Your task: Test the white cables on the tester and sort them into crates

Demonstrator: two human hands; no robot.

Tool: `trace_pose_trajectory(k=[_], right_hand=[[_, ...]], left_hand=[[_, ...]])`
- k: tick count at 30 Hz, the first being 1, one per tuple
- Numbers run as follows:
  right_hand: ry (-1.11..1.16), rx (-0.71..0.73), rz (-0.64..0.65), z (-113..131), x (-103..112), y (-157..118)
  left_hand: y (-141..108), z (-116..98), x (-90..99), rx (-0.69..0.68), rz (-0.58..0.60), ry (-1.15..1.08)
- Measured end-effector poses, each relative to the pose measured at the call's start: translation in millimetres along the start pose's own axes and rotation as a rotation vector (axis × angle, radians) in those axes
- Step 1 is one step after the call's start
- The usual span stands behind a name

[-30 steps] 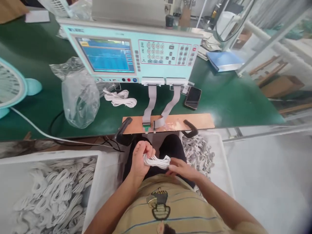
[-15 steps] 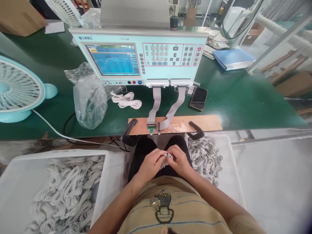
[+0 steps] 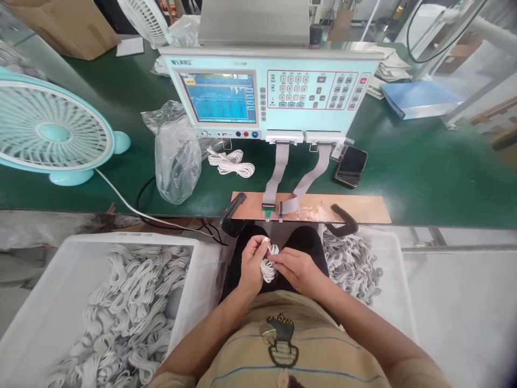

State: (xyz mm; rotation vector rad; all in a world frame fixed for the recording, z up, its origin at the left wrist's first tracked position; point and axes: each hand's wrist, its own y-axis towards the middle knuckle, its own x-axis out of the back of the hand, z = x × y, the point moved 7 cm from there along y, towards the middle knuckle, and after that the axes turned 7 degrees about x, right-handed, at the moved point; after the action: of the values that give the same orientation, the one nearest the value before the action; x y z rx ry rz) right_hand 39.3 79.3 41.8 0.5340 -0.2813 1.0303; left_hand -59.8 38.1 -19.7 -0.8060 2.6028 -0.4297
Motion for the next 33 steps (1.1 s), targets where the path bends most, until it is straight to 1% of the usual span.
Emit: trace_pose_trajectory(k=[2,3,4,5,6,9,10,12,14,16,21,23,26,28,30,31,33], right_hand=[[-0.026,0.057,0.087,2,-2,5],[-0.029,0.07,0.11,1,-2,8],[-0.024,0.066,0.1,-1,1,10],[-0.011,0.035,0.053,-6,5,13],[0.015,-0.022,-0.028,-14,10,14],[0.166,-0.251,-0.321,-46,22,13],[0.235,-0.313,-0.387,-56,22,11],[0.366,-0.387,-0.45,-71,17,10],[0.443,-0.432,-0.47,-81,11,10],[0.47,-0.463,-0.485,-87,9,11],[0.493,-0.489,-0.517,-90,10,12],[0.486,-0.489,-0.523,-89,12,13],[0.481,-0.497,-0.528,-88,13,16],[0.525,-0.518,-0.548,-89,12,17],[0.618,-0.544,-0.579,-91,10,18],[0.669,-0.553,-0.595,-92,8,19],[0.751,-0.567,-0.616,-95,6,19]], left_hand=[[2,0,-6.1,0.05,0.079,-0.002],[3,-1,-8.3,0.061,0.102,0.017],[4,-1,-9.3,0.058,0.106,0.041],[5,-3,-9.3,0.041,0.094,0.07],[7,-5,-9.0,0.012,0.075,0.101],[13,-10,-10.4,-0.084,0.059,0.208],[15,-10,-11.0,-0.105,0.065,0.236],[21,-8,-10.4,-0.126,0.066,0.261],[26,-5,-8.4,-0.121,0.064,0.255],[31,0,-6.4,-0.092,0.065,0.225],[36,5,-2.2,-0.034,0.044,0.171],[37,2,-2.3,-0.034,0.062,0.191],[38,-9,-4.2,-0.05,0.138,0.265],[38,-18,-6.1,-0.08,0.204,0.342],[38,-27,-7.6,-0.13,0.254,0.417],[39,-30,-7.8,-0.158,0.263,0.441],[41,-33,-5.6,-0.2,0.231,0.449]])
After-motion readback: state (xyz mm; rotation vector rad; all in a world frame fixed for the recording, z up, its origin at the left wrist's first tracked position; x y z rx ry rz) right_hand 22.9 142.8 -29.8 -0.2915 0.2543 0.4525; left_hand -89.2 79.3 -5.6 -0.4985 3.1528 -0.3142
